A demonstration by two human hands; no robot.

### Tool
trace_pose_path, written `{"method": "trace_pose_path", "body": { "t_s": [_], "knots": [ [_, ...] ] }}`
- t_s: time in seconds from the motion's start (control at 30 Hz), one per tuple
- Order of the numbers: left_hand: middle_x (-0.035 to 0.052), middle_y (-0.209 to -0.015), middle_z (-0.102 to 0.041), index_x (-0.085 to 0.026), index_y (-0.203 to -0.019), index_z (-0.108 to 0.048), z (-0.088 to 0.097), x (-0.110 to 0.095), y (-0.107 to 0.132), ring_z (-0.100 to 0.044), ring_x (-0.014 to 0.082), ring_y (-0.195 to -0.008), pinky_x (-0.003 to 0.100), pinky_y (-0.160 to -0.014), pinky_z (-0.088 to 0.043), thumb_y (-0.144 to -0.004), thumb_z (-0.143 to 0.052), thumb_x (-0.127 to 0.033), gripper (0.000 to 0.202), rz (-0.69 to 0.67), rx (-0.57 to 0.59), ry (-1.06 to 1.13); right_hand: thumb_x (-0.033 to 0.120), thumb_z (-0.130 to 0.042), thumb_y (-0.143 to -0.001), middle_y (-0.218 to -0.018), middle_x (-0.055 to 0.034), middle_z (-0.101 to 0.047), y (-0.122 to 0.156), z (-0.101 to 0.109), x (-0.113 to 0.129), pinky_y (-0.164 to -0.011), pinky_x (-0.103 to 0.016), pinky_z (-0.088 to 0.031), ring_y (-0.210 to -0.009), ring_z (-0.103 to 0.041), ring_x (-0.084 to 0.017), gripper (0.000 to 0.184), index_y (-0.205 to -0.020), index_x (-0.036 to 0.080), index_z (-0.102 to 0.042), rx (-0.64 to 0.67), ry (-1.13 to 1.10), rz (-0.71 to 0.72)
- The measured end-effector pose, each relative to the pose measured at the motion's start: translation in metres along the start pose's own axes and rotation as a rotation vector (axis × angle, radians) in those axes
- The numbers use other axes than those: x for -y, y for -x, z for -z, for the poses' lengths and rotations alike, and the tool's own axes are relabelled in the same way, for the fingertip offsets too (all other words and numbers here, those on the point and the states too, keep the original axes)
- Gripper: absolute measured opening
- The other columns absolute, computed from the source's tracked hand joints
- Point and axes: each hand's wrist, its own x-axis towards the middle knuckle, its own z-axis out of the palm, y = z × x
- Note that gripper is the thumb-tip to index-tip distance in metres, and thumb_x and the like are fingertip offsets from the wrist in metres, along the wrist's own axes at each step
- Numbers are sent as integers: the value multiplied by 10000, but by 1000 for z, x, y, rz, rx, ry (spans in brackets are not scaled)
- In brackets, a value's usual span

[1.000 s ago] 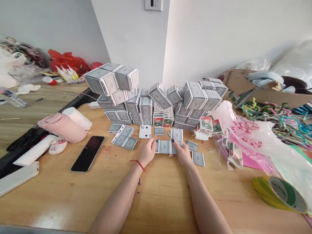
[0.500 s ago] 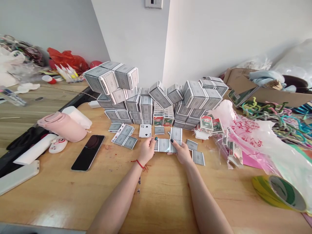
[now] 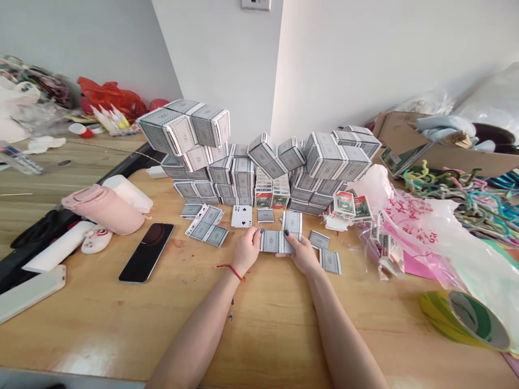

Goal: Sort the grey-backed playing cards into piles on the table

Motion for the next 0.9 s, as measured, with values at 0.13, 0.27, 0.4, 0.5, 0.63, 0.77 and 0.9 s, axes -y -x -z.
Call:
{"method": "trace_pose_path", "body": {
  "t_s": [0.13,0.27,0.4,0.5,0.63,0.77,0.9],
  "knots": [
    [43,-624,-600,-169,-810,-552,2,2,-1,-549,153,-558,239,-509,-300,-853,-344,-301,251,-20,-8,-74,360,-657,-662,-920,-60,-666,0,0,-1,-512,-299,-558,-785,-627,-219,333,-923,164,-595,-9,6,-1],
    [55,-638,-613,-164,-841,-563,1,3,0,-559,157,-570,238,-512,-304,-859,-332,-307,272,-17,-18,-70,348,-662,-659,-917,-56,-668,1,-2,-2,-513,-301,-560,-791,-626,-223,351,-952,168,-589,-26,31,10],
    [68,-646,-622,-165,-840,-573,0,4,2,-552,157,-547,244,-497,-282,-867,-308,-324,310,-38,-15,-120,336,-660,-665,-918,-63,-666,2,-2,-3,-501,-304,-562,-764,-630,-217,346,-954,158,-590,-35,34,1],
    [73,-631,-619,-172,-827,-580,1,6,1,-542,161,-529,251,-489,-256,-866,-305,-334,321,-81,-16,-194,332,-658,-668,-928,-67,-662,1,-1,-4,-495,-297,-564,-762,-631,-211,357,-972,159,-587,-33,39,2],
    [68,-605,-604,-181,-830,-581,5,8,0,-527,155,-514,248,-484,-241,-861,-318,-335,306,-125,-12,-215,341,-650,-672,-909,-71,-660,0,0,-5,-471,-289,-566,-745,-628,-202,345,-952,145,-597,-19,46,3],
    [54,-575,-581,-185,-823,-577,6,6,2,-504,143,-492,244,-480,-234,-857,-328,-330,291,-140,-28,-202,363,-639,-677,-857,-71,-660,1,1,-5,-430,-267,-556,-699,-622,-188,328,-908,133,-606,-20,64,12],
    [41,-551,-554,-177,-787,-559,5,0,6,-479,132,-472,247,-475,-230,-860,-314,-319,293,-109,-59,-168,361,-652,-658,-797,-56,-654,0,0,-6,-387,-246,-534,-624,-603,-166,309,-859,133,-604,-51,102,66]
  ]
}}
